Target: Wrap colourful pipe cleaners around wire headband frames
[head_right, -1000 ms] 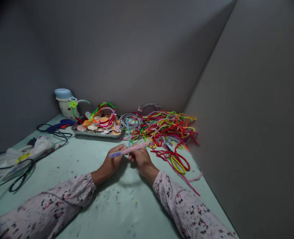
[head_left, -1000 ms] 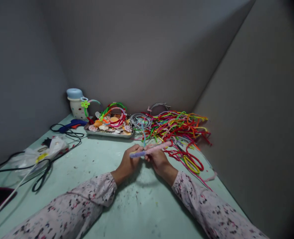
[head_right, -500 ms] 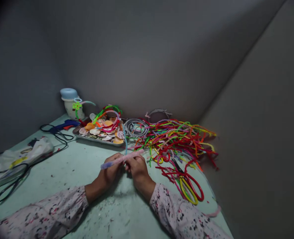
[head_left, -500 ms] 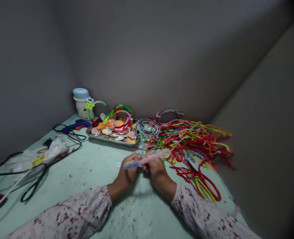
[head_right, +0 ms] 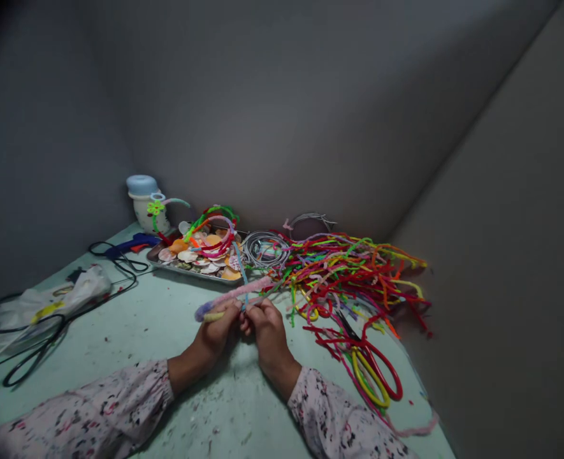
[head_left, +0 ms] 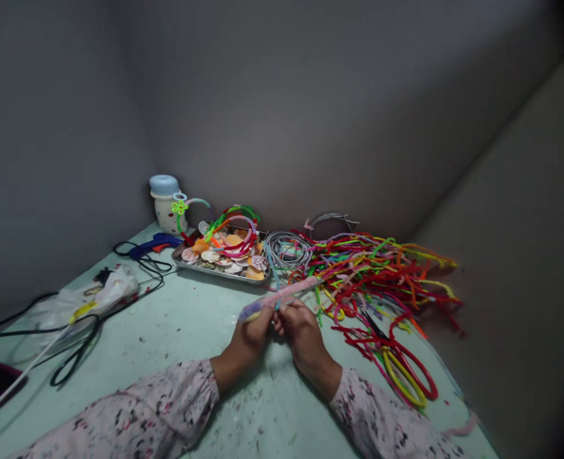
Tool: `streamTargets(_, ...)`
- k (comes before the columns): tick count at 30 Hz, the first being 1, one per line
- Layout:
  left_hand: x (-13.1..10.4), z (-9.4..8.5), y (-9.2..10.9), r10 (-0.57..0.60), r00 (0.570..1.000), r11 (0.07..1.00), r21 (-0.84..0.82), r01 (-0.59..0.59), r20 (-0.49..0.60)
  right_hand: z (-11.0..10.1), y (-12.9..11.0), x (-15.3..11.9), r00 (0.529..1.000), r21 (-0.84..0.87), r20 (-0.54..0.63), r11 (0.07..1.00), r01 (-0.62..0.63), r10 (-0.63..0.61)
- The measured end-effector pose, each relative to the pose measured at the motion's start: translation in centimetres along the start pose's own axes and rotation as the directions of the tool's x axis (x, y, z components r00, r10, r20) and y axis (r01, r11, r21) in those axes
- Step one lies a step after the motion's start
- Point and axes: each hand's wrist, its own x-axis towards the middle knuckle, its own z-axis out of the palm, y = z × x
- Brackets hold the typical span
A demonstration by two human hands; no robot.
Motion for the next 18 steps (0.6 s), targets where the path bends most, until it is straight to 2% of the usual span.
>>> streamTargets(3,-0.3,0.0,0.6,0.006,1.0,0.999,-0.033,-0.007,-0.016,0.3,-0.2,-0.1,0.999,-0.06,-0.039,0.998,0.001,-0.004)
streamTargets(6,-0.6,0.0,1.6,0.06,0.998,0.997,-0.038,-0.061,-0.019,0.9,-0.4,-0.4,0.996,-0.121,-0.066,0.992,0.044,-0.052)
streamTargets(10,-0.8,0.4,2.7,0.02,0.999,0.998,-0.061,-0.018,0.032,1.1,-0.4,-0.9,0.983,-0.17,-0.124,0.979,0.112,-0.134)
streamTargets(13,-0.7,0.7,2.8,0.002,0.996,0.994,-0.108,0.008,0.095,0.8,0.1,-1.1,0.974,-0.16,-0.168,0.979,0.126,-0.153)
streamTargets(18,0.2,0.6,2.6,0.013,0.988,0.983,-0.181,0.016,0.156,-0.1,0.4,-0.9,0.986,-0.059,-0.12,0.992,0.111,-0.118)
